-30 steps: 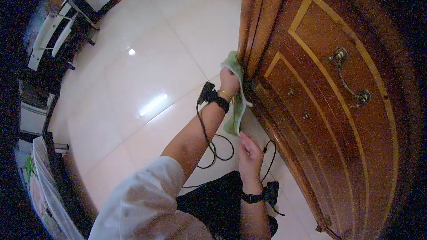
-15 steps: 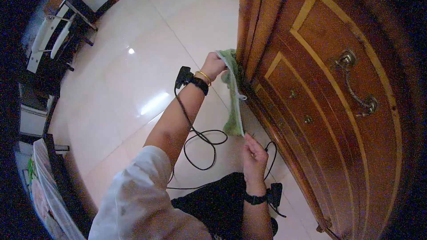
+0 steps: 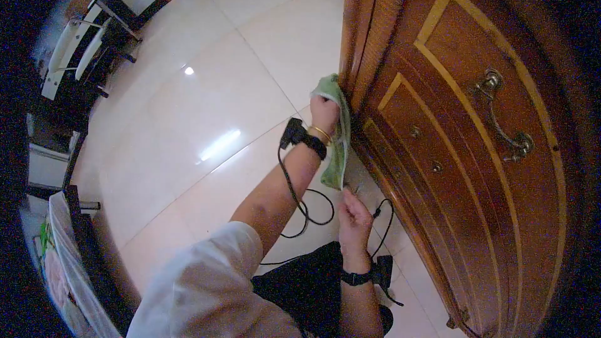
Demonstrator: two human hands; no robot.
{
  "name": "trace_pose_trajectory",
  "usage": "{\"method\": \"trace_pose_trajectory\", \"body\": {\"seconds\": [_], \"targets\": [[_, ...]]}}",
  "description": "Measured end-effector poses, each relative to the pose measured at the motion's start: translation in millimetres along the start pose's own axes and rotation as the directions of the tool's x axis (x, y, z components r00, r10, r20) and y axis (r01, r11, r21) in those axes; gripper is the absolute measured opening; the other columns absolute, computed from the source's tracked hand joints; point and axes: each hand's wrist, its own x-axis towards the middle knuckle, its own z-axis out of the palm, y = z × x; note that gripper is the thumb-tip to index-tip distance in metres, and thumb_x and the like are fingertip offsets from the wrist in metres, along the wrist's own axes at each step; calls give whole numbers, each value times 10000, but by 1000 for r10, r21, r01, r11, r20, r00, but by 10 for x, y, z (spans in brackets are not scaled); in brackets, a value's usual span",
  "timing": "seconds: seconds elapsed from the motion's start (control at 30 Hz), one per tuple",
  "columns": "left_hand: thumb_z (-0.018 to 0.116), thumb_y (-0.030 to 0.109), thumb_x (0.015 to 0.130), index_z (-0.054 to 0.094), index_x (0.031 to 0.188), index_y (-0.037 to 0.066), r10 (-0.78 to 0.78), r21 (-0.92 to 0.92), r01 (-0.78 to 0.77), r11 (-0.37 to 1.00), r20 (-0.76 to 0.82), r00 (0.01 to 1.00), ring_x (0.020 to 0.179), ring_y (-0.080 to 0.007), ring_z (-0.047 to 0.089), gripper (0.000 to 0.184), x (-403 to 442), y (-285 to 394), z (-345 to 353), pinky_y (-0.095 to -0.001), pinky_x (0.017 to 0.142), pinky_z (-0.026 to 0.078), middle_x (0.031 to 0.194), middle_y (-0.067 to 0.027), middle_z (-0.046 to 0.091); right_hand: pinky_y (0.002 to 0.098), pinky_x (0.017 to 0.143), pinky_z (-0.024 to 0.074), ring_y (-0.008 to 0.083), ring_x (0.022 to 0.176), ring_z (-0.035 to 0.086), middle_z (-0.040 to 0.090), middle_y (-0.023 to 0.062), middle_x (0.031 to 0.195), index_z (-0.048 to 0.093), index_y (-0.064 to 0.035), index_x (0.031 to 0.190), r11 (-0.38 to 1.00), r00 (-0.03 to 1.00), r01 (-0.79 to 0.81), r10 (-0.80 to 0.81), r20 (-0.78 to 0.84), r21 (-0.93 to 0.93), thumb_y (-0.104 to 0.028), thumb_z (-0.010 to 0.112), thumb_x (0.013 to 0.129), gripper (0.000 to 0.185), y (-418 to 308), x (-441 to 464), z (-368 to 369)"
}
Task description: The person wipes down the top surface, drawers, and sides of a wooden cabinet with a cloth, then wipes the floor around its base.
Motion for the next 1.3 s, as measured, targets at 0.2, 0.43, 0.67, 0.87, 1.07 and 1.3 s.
{"method": "trace_pose_trajectory", "body": {"seconds": [0.2, 0.43, 0.67, 0.87, 1.07, 1.3], "targets": [[668, 130, 826, 725, 909, -10, 125, 366, -134, 921, 50, 991, 832, -471, 672, 172, -1018, -639, 180, -504, 709, 525, 853, -254, 696, 342, 1113, 438, 243, 1325, 577, 592, 167, 1445, 546, 68, 1427, 995, 998, -63, 63, -2, -77, 76, 566, 955, 473, 132, -138, -146], [567, 67, 831, 680, 953, -44, 143, 268, -109, 957, -110, 984, 865, -510, 645, 200, -651, -524, -122, -512, 713, 513, 901, -300, 675, 333, 1102, 437, 226, 1331, 568, 584, 163, 1458, 549, 51, 1434, 995, 1000, -26, 26, 1, -93, 96, 543, 933, 503, 328, -169, -495], [552, 75, 869, 698, 1073, 19, 35, 475, -107, 874, 158, 987, 1091, -478, 617, 257, -56, -1040, -119, -498, 986, 473, 1092, -225, 711, 297, 1060, 444, 182, 1240, 593, 579, 121, 1467, 527, 26, 1466, 999, 994, 1, 4, 106, -52, 85, 563, 929, 541, 276, 68, -129], [591, 90, 850, 686, 1051, 8, 147, 600, -366, 711, 382, 912, 1069, -472, 615, 238, -538, -1400, -370, -528, 958, 492, 1040, -273, 688, 292, 1024, 463, 163, 1196, 604, 601, 97, 1434, 531, -2, 1474, 997, 997, -4, 11, 77, -83, 73, 578, 936, 546, 479, -50, -199], [602, 165, 898, 620, 997, -44, -123, 592, -97, 800, 320, 940, 1005, -513, 616, 232, -1367, -1413, 231, -562, 907, 484, 1009, -307, 674, 311, 1036, 477, 185, 1170, 640, 644, 107, 1377, 557, 14, 1442, 998, 994, 36, -40, -103, -48, 79, 575, 935, 512, 476, -575, -578], [601, 136, 921, 616, 1116, -137, -287, 193, 218, 957, 492, 822, 980, -430, 705, 335, -1568, -1479, 458, -407, 817, 535, 1011, -298, 716, 355, 1091, 474, 227, 1226, 642, 659, 139, 1360, 572, 49, 1409, 988, 959, 126, -97, -264, 94, 112, 543, 910, 504, 414, -790, -873]]}}
